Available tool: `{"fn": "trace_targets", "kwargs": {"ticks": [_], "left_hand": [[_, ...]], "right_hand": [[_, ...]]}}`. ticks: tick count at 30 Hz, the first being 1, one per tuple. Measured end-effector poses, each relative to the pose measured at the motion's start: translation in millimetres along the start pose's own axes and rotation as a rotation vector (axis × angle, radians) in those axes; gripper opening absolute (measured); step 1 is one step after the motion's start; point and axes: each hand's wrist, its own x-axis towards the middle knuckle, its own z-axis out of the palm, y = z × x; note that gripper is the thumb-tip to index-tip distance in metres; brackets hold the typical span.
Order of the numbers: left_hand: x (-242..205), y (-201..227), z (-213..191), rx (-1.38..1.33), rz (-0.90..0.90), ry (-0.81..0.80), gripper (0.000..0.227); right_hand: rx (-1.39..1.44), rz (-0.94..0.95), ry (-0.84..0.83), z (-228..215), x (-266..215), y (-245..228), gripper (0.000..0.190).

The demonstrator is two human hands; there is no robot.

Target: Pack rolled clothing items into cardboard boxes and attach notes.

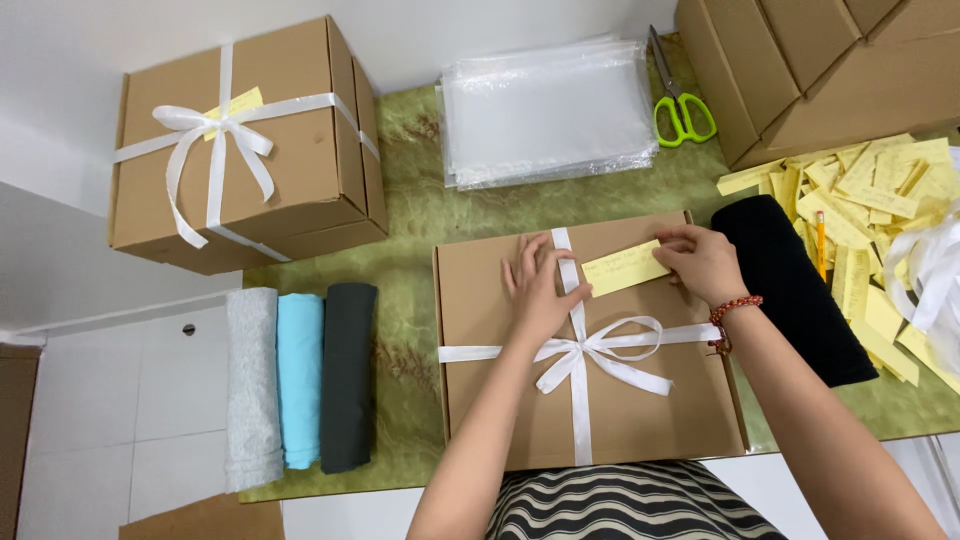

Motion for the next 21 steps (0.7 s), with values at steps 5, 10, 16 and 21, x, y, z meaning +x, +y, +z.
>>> {"fn": "trace_targets", "kwargs": {"ticks": [5, 10, 16, 21], "left_hand": [[6.1, -38.2, 9.0, -0.299, -0.075, 0.021, 0.044], [0.9, -46.5, 18.5, -0.594, -0.206, -0.062, 0.040], [-3.7, -47.6, 33.9, -0.613, -0.331, -0.122, 0.044], [-3.3, -42.9, 25.4, -0.683, -0.346, -0.127, 0.045]], "right_hand": [[0.004, -0.013, 0.000, -5.3, -13.3, 5.4, 0.035], [-0.032, -0.020, -0.014, -7.2, -20.2, 13.1, 0.030], [-0.065, -0.053, 0.020, -18.0, -31.6, 27.0, 0.026], [-0.309, -0.086, -0.016, -3.5, -32.0, 33.1, 0.025]]}}
